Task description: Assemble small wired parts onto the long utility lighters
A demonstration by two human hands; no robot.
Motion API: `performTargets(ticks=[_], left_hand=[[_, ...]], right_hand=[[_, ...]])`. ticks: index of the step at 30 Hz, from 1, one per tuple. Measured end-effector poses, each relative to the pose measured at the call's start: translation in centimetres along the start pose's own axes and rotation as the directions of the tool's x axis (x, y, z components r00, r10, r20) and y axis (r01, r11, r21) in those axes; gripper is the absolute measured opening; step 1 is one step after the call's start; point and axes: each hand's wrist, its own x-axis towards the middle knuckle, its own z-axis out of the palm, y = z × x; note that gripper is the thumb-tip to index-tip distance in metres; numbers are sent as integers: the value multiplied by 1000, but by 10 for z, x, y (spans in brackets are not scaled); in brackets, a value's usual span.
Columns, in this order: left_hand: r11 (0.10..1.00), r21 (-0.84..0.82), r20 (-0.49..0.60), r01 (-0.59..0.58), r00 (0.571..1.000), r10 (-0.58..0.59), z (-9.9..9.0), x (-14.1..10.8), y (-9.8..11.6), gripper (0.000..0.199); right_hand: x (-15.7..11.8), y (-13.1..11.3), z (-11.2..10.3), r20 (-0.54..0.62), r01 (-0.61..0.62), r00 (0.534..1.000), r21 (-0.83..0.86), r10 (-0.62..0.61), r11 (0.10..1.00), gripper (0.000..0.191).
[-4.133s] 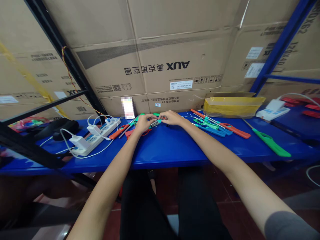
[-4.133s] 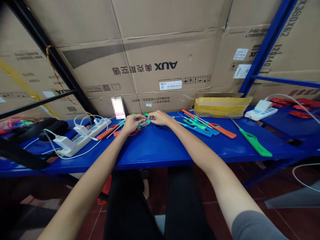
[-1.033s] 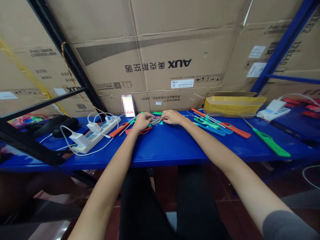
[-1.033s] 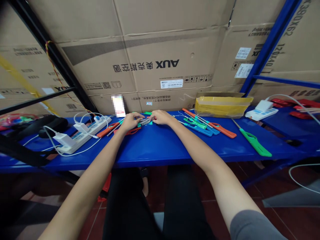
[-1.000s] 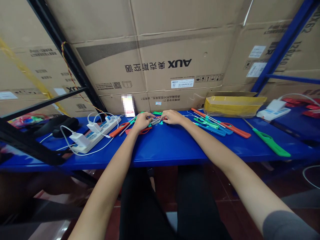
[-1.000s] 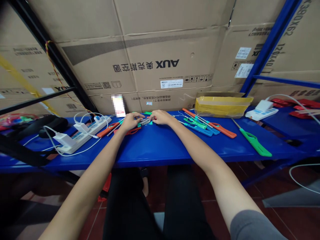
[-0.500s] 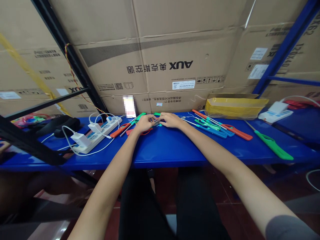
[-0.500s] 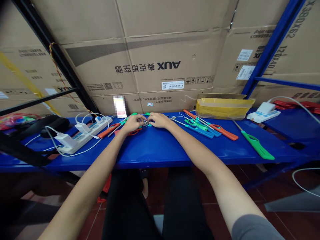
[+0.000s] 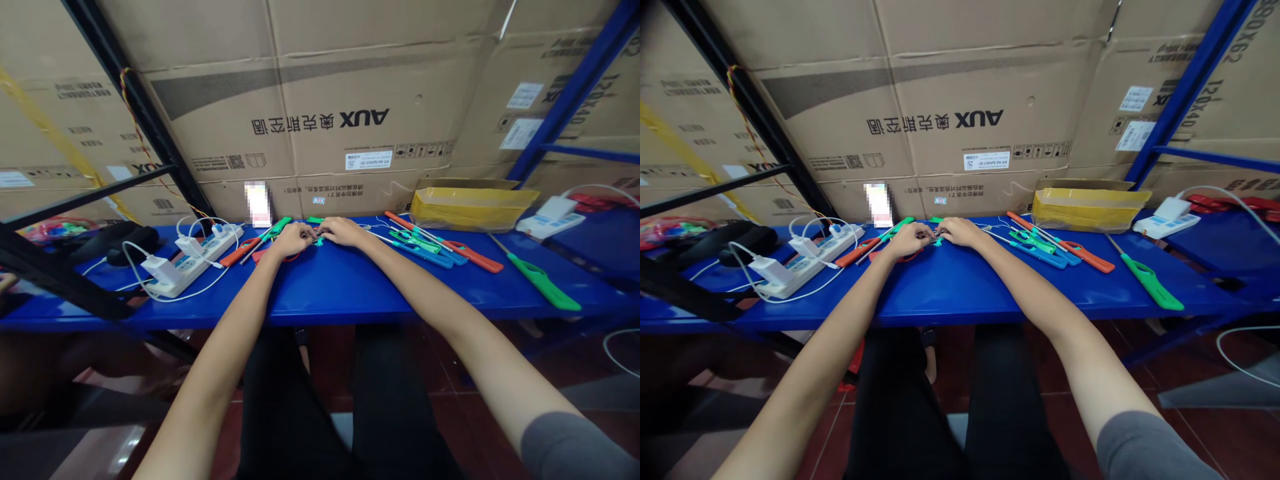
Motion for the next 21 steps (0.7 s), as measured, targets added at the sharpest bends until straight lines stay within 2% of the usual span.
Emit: performTargets(ticks=[5,16,21], left_hand=[[996,85,-54,2,999,3,-1,3,-5,28],[965,251,8,-75,997,75,15,7,7,15],[971,233,5,-43,999,43,13,8,9,11]], right_hand=[[-2,3,0,13,3,1000,28,-4,1000,22],[-3,3,-3,11,-4,1000,43,4,999,37],[-3,1,0,-4,-10,1000,58,10,998,31]])
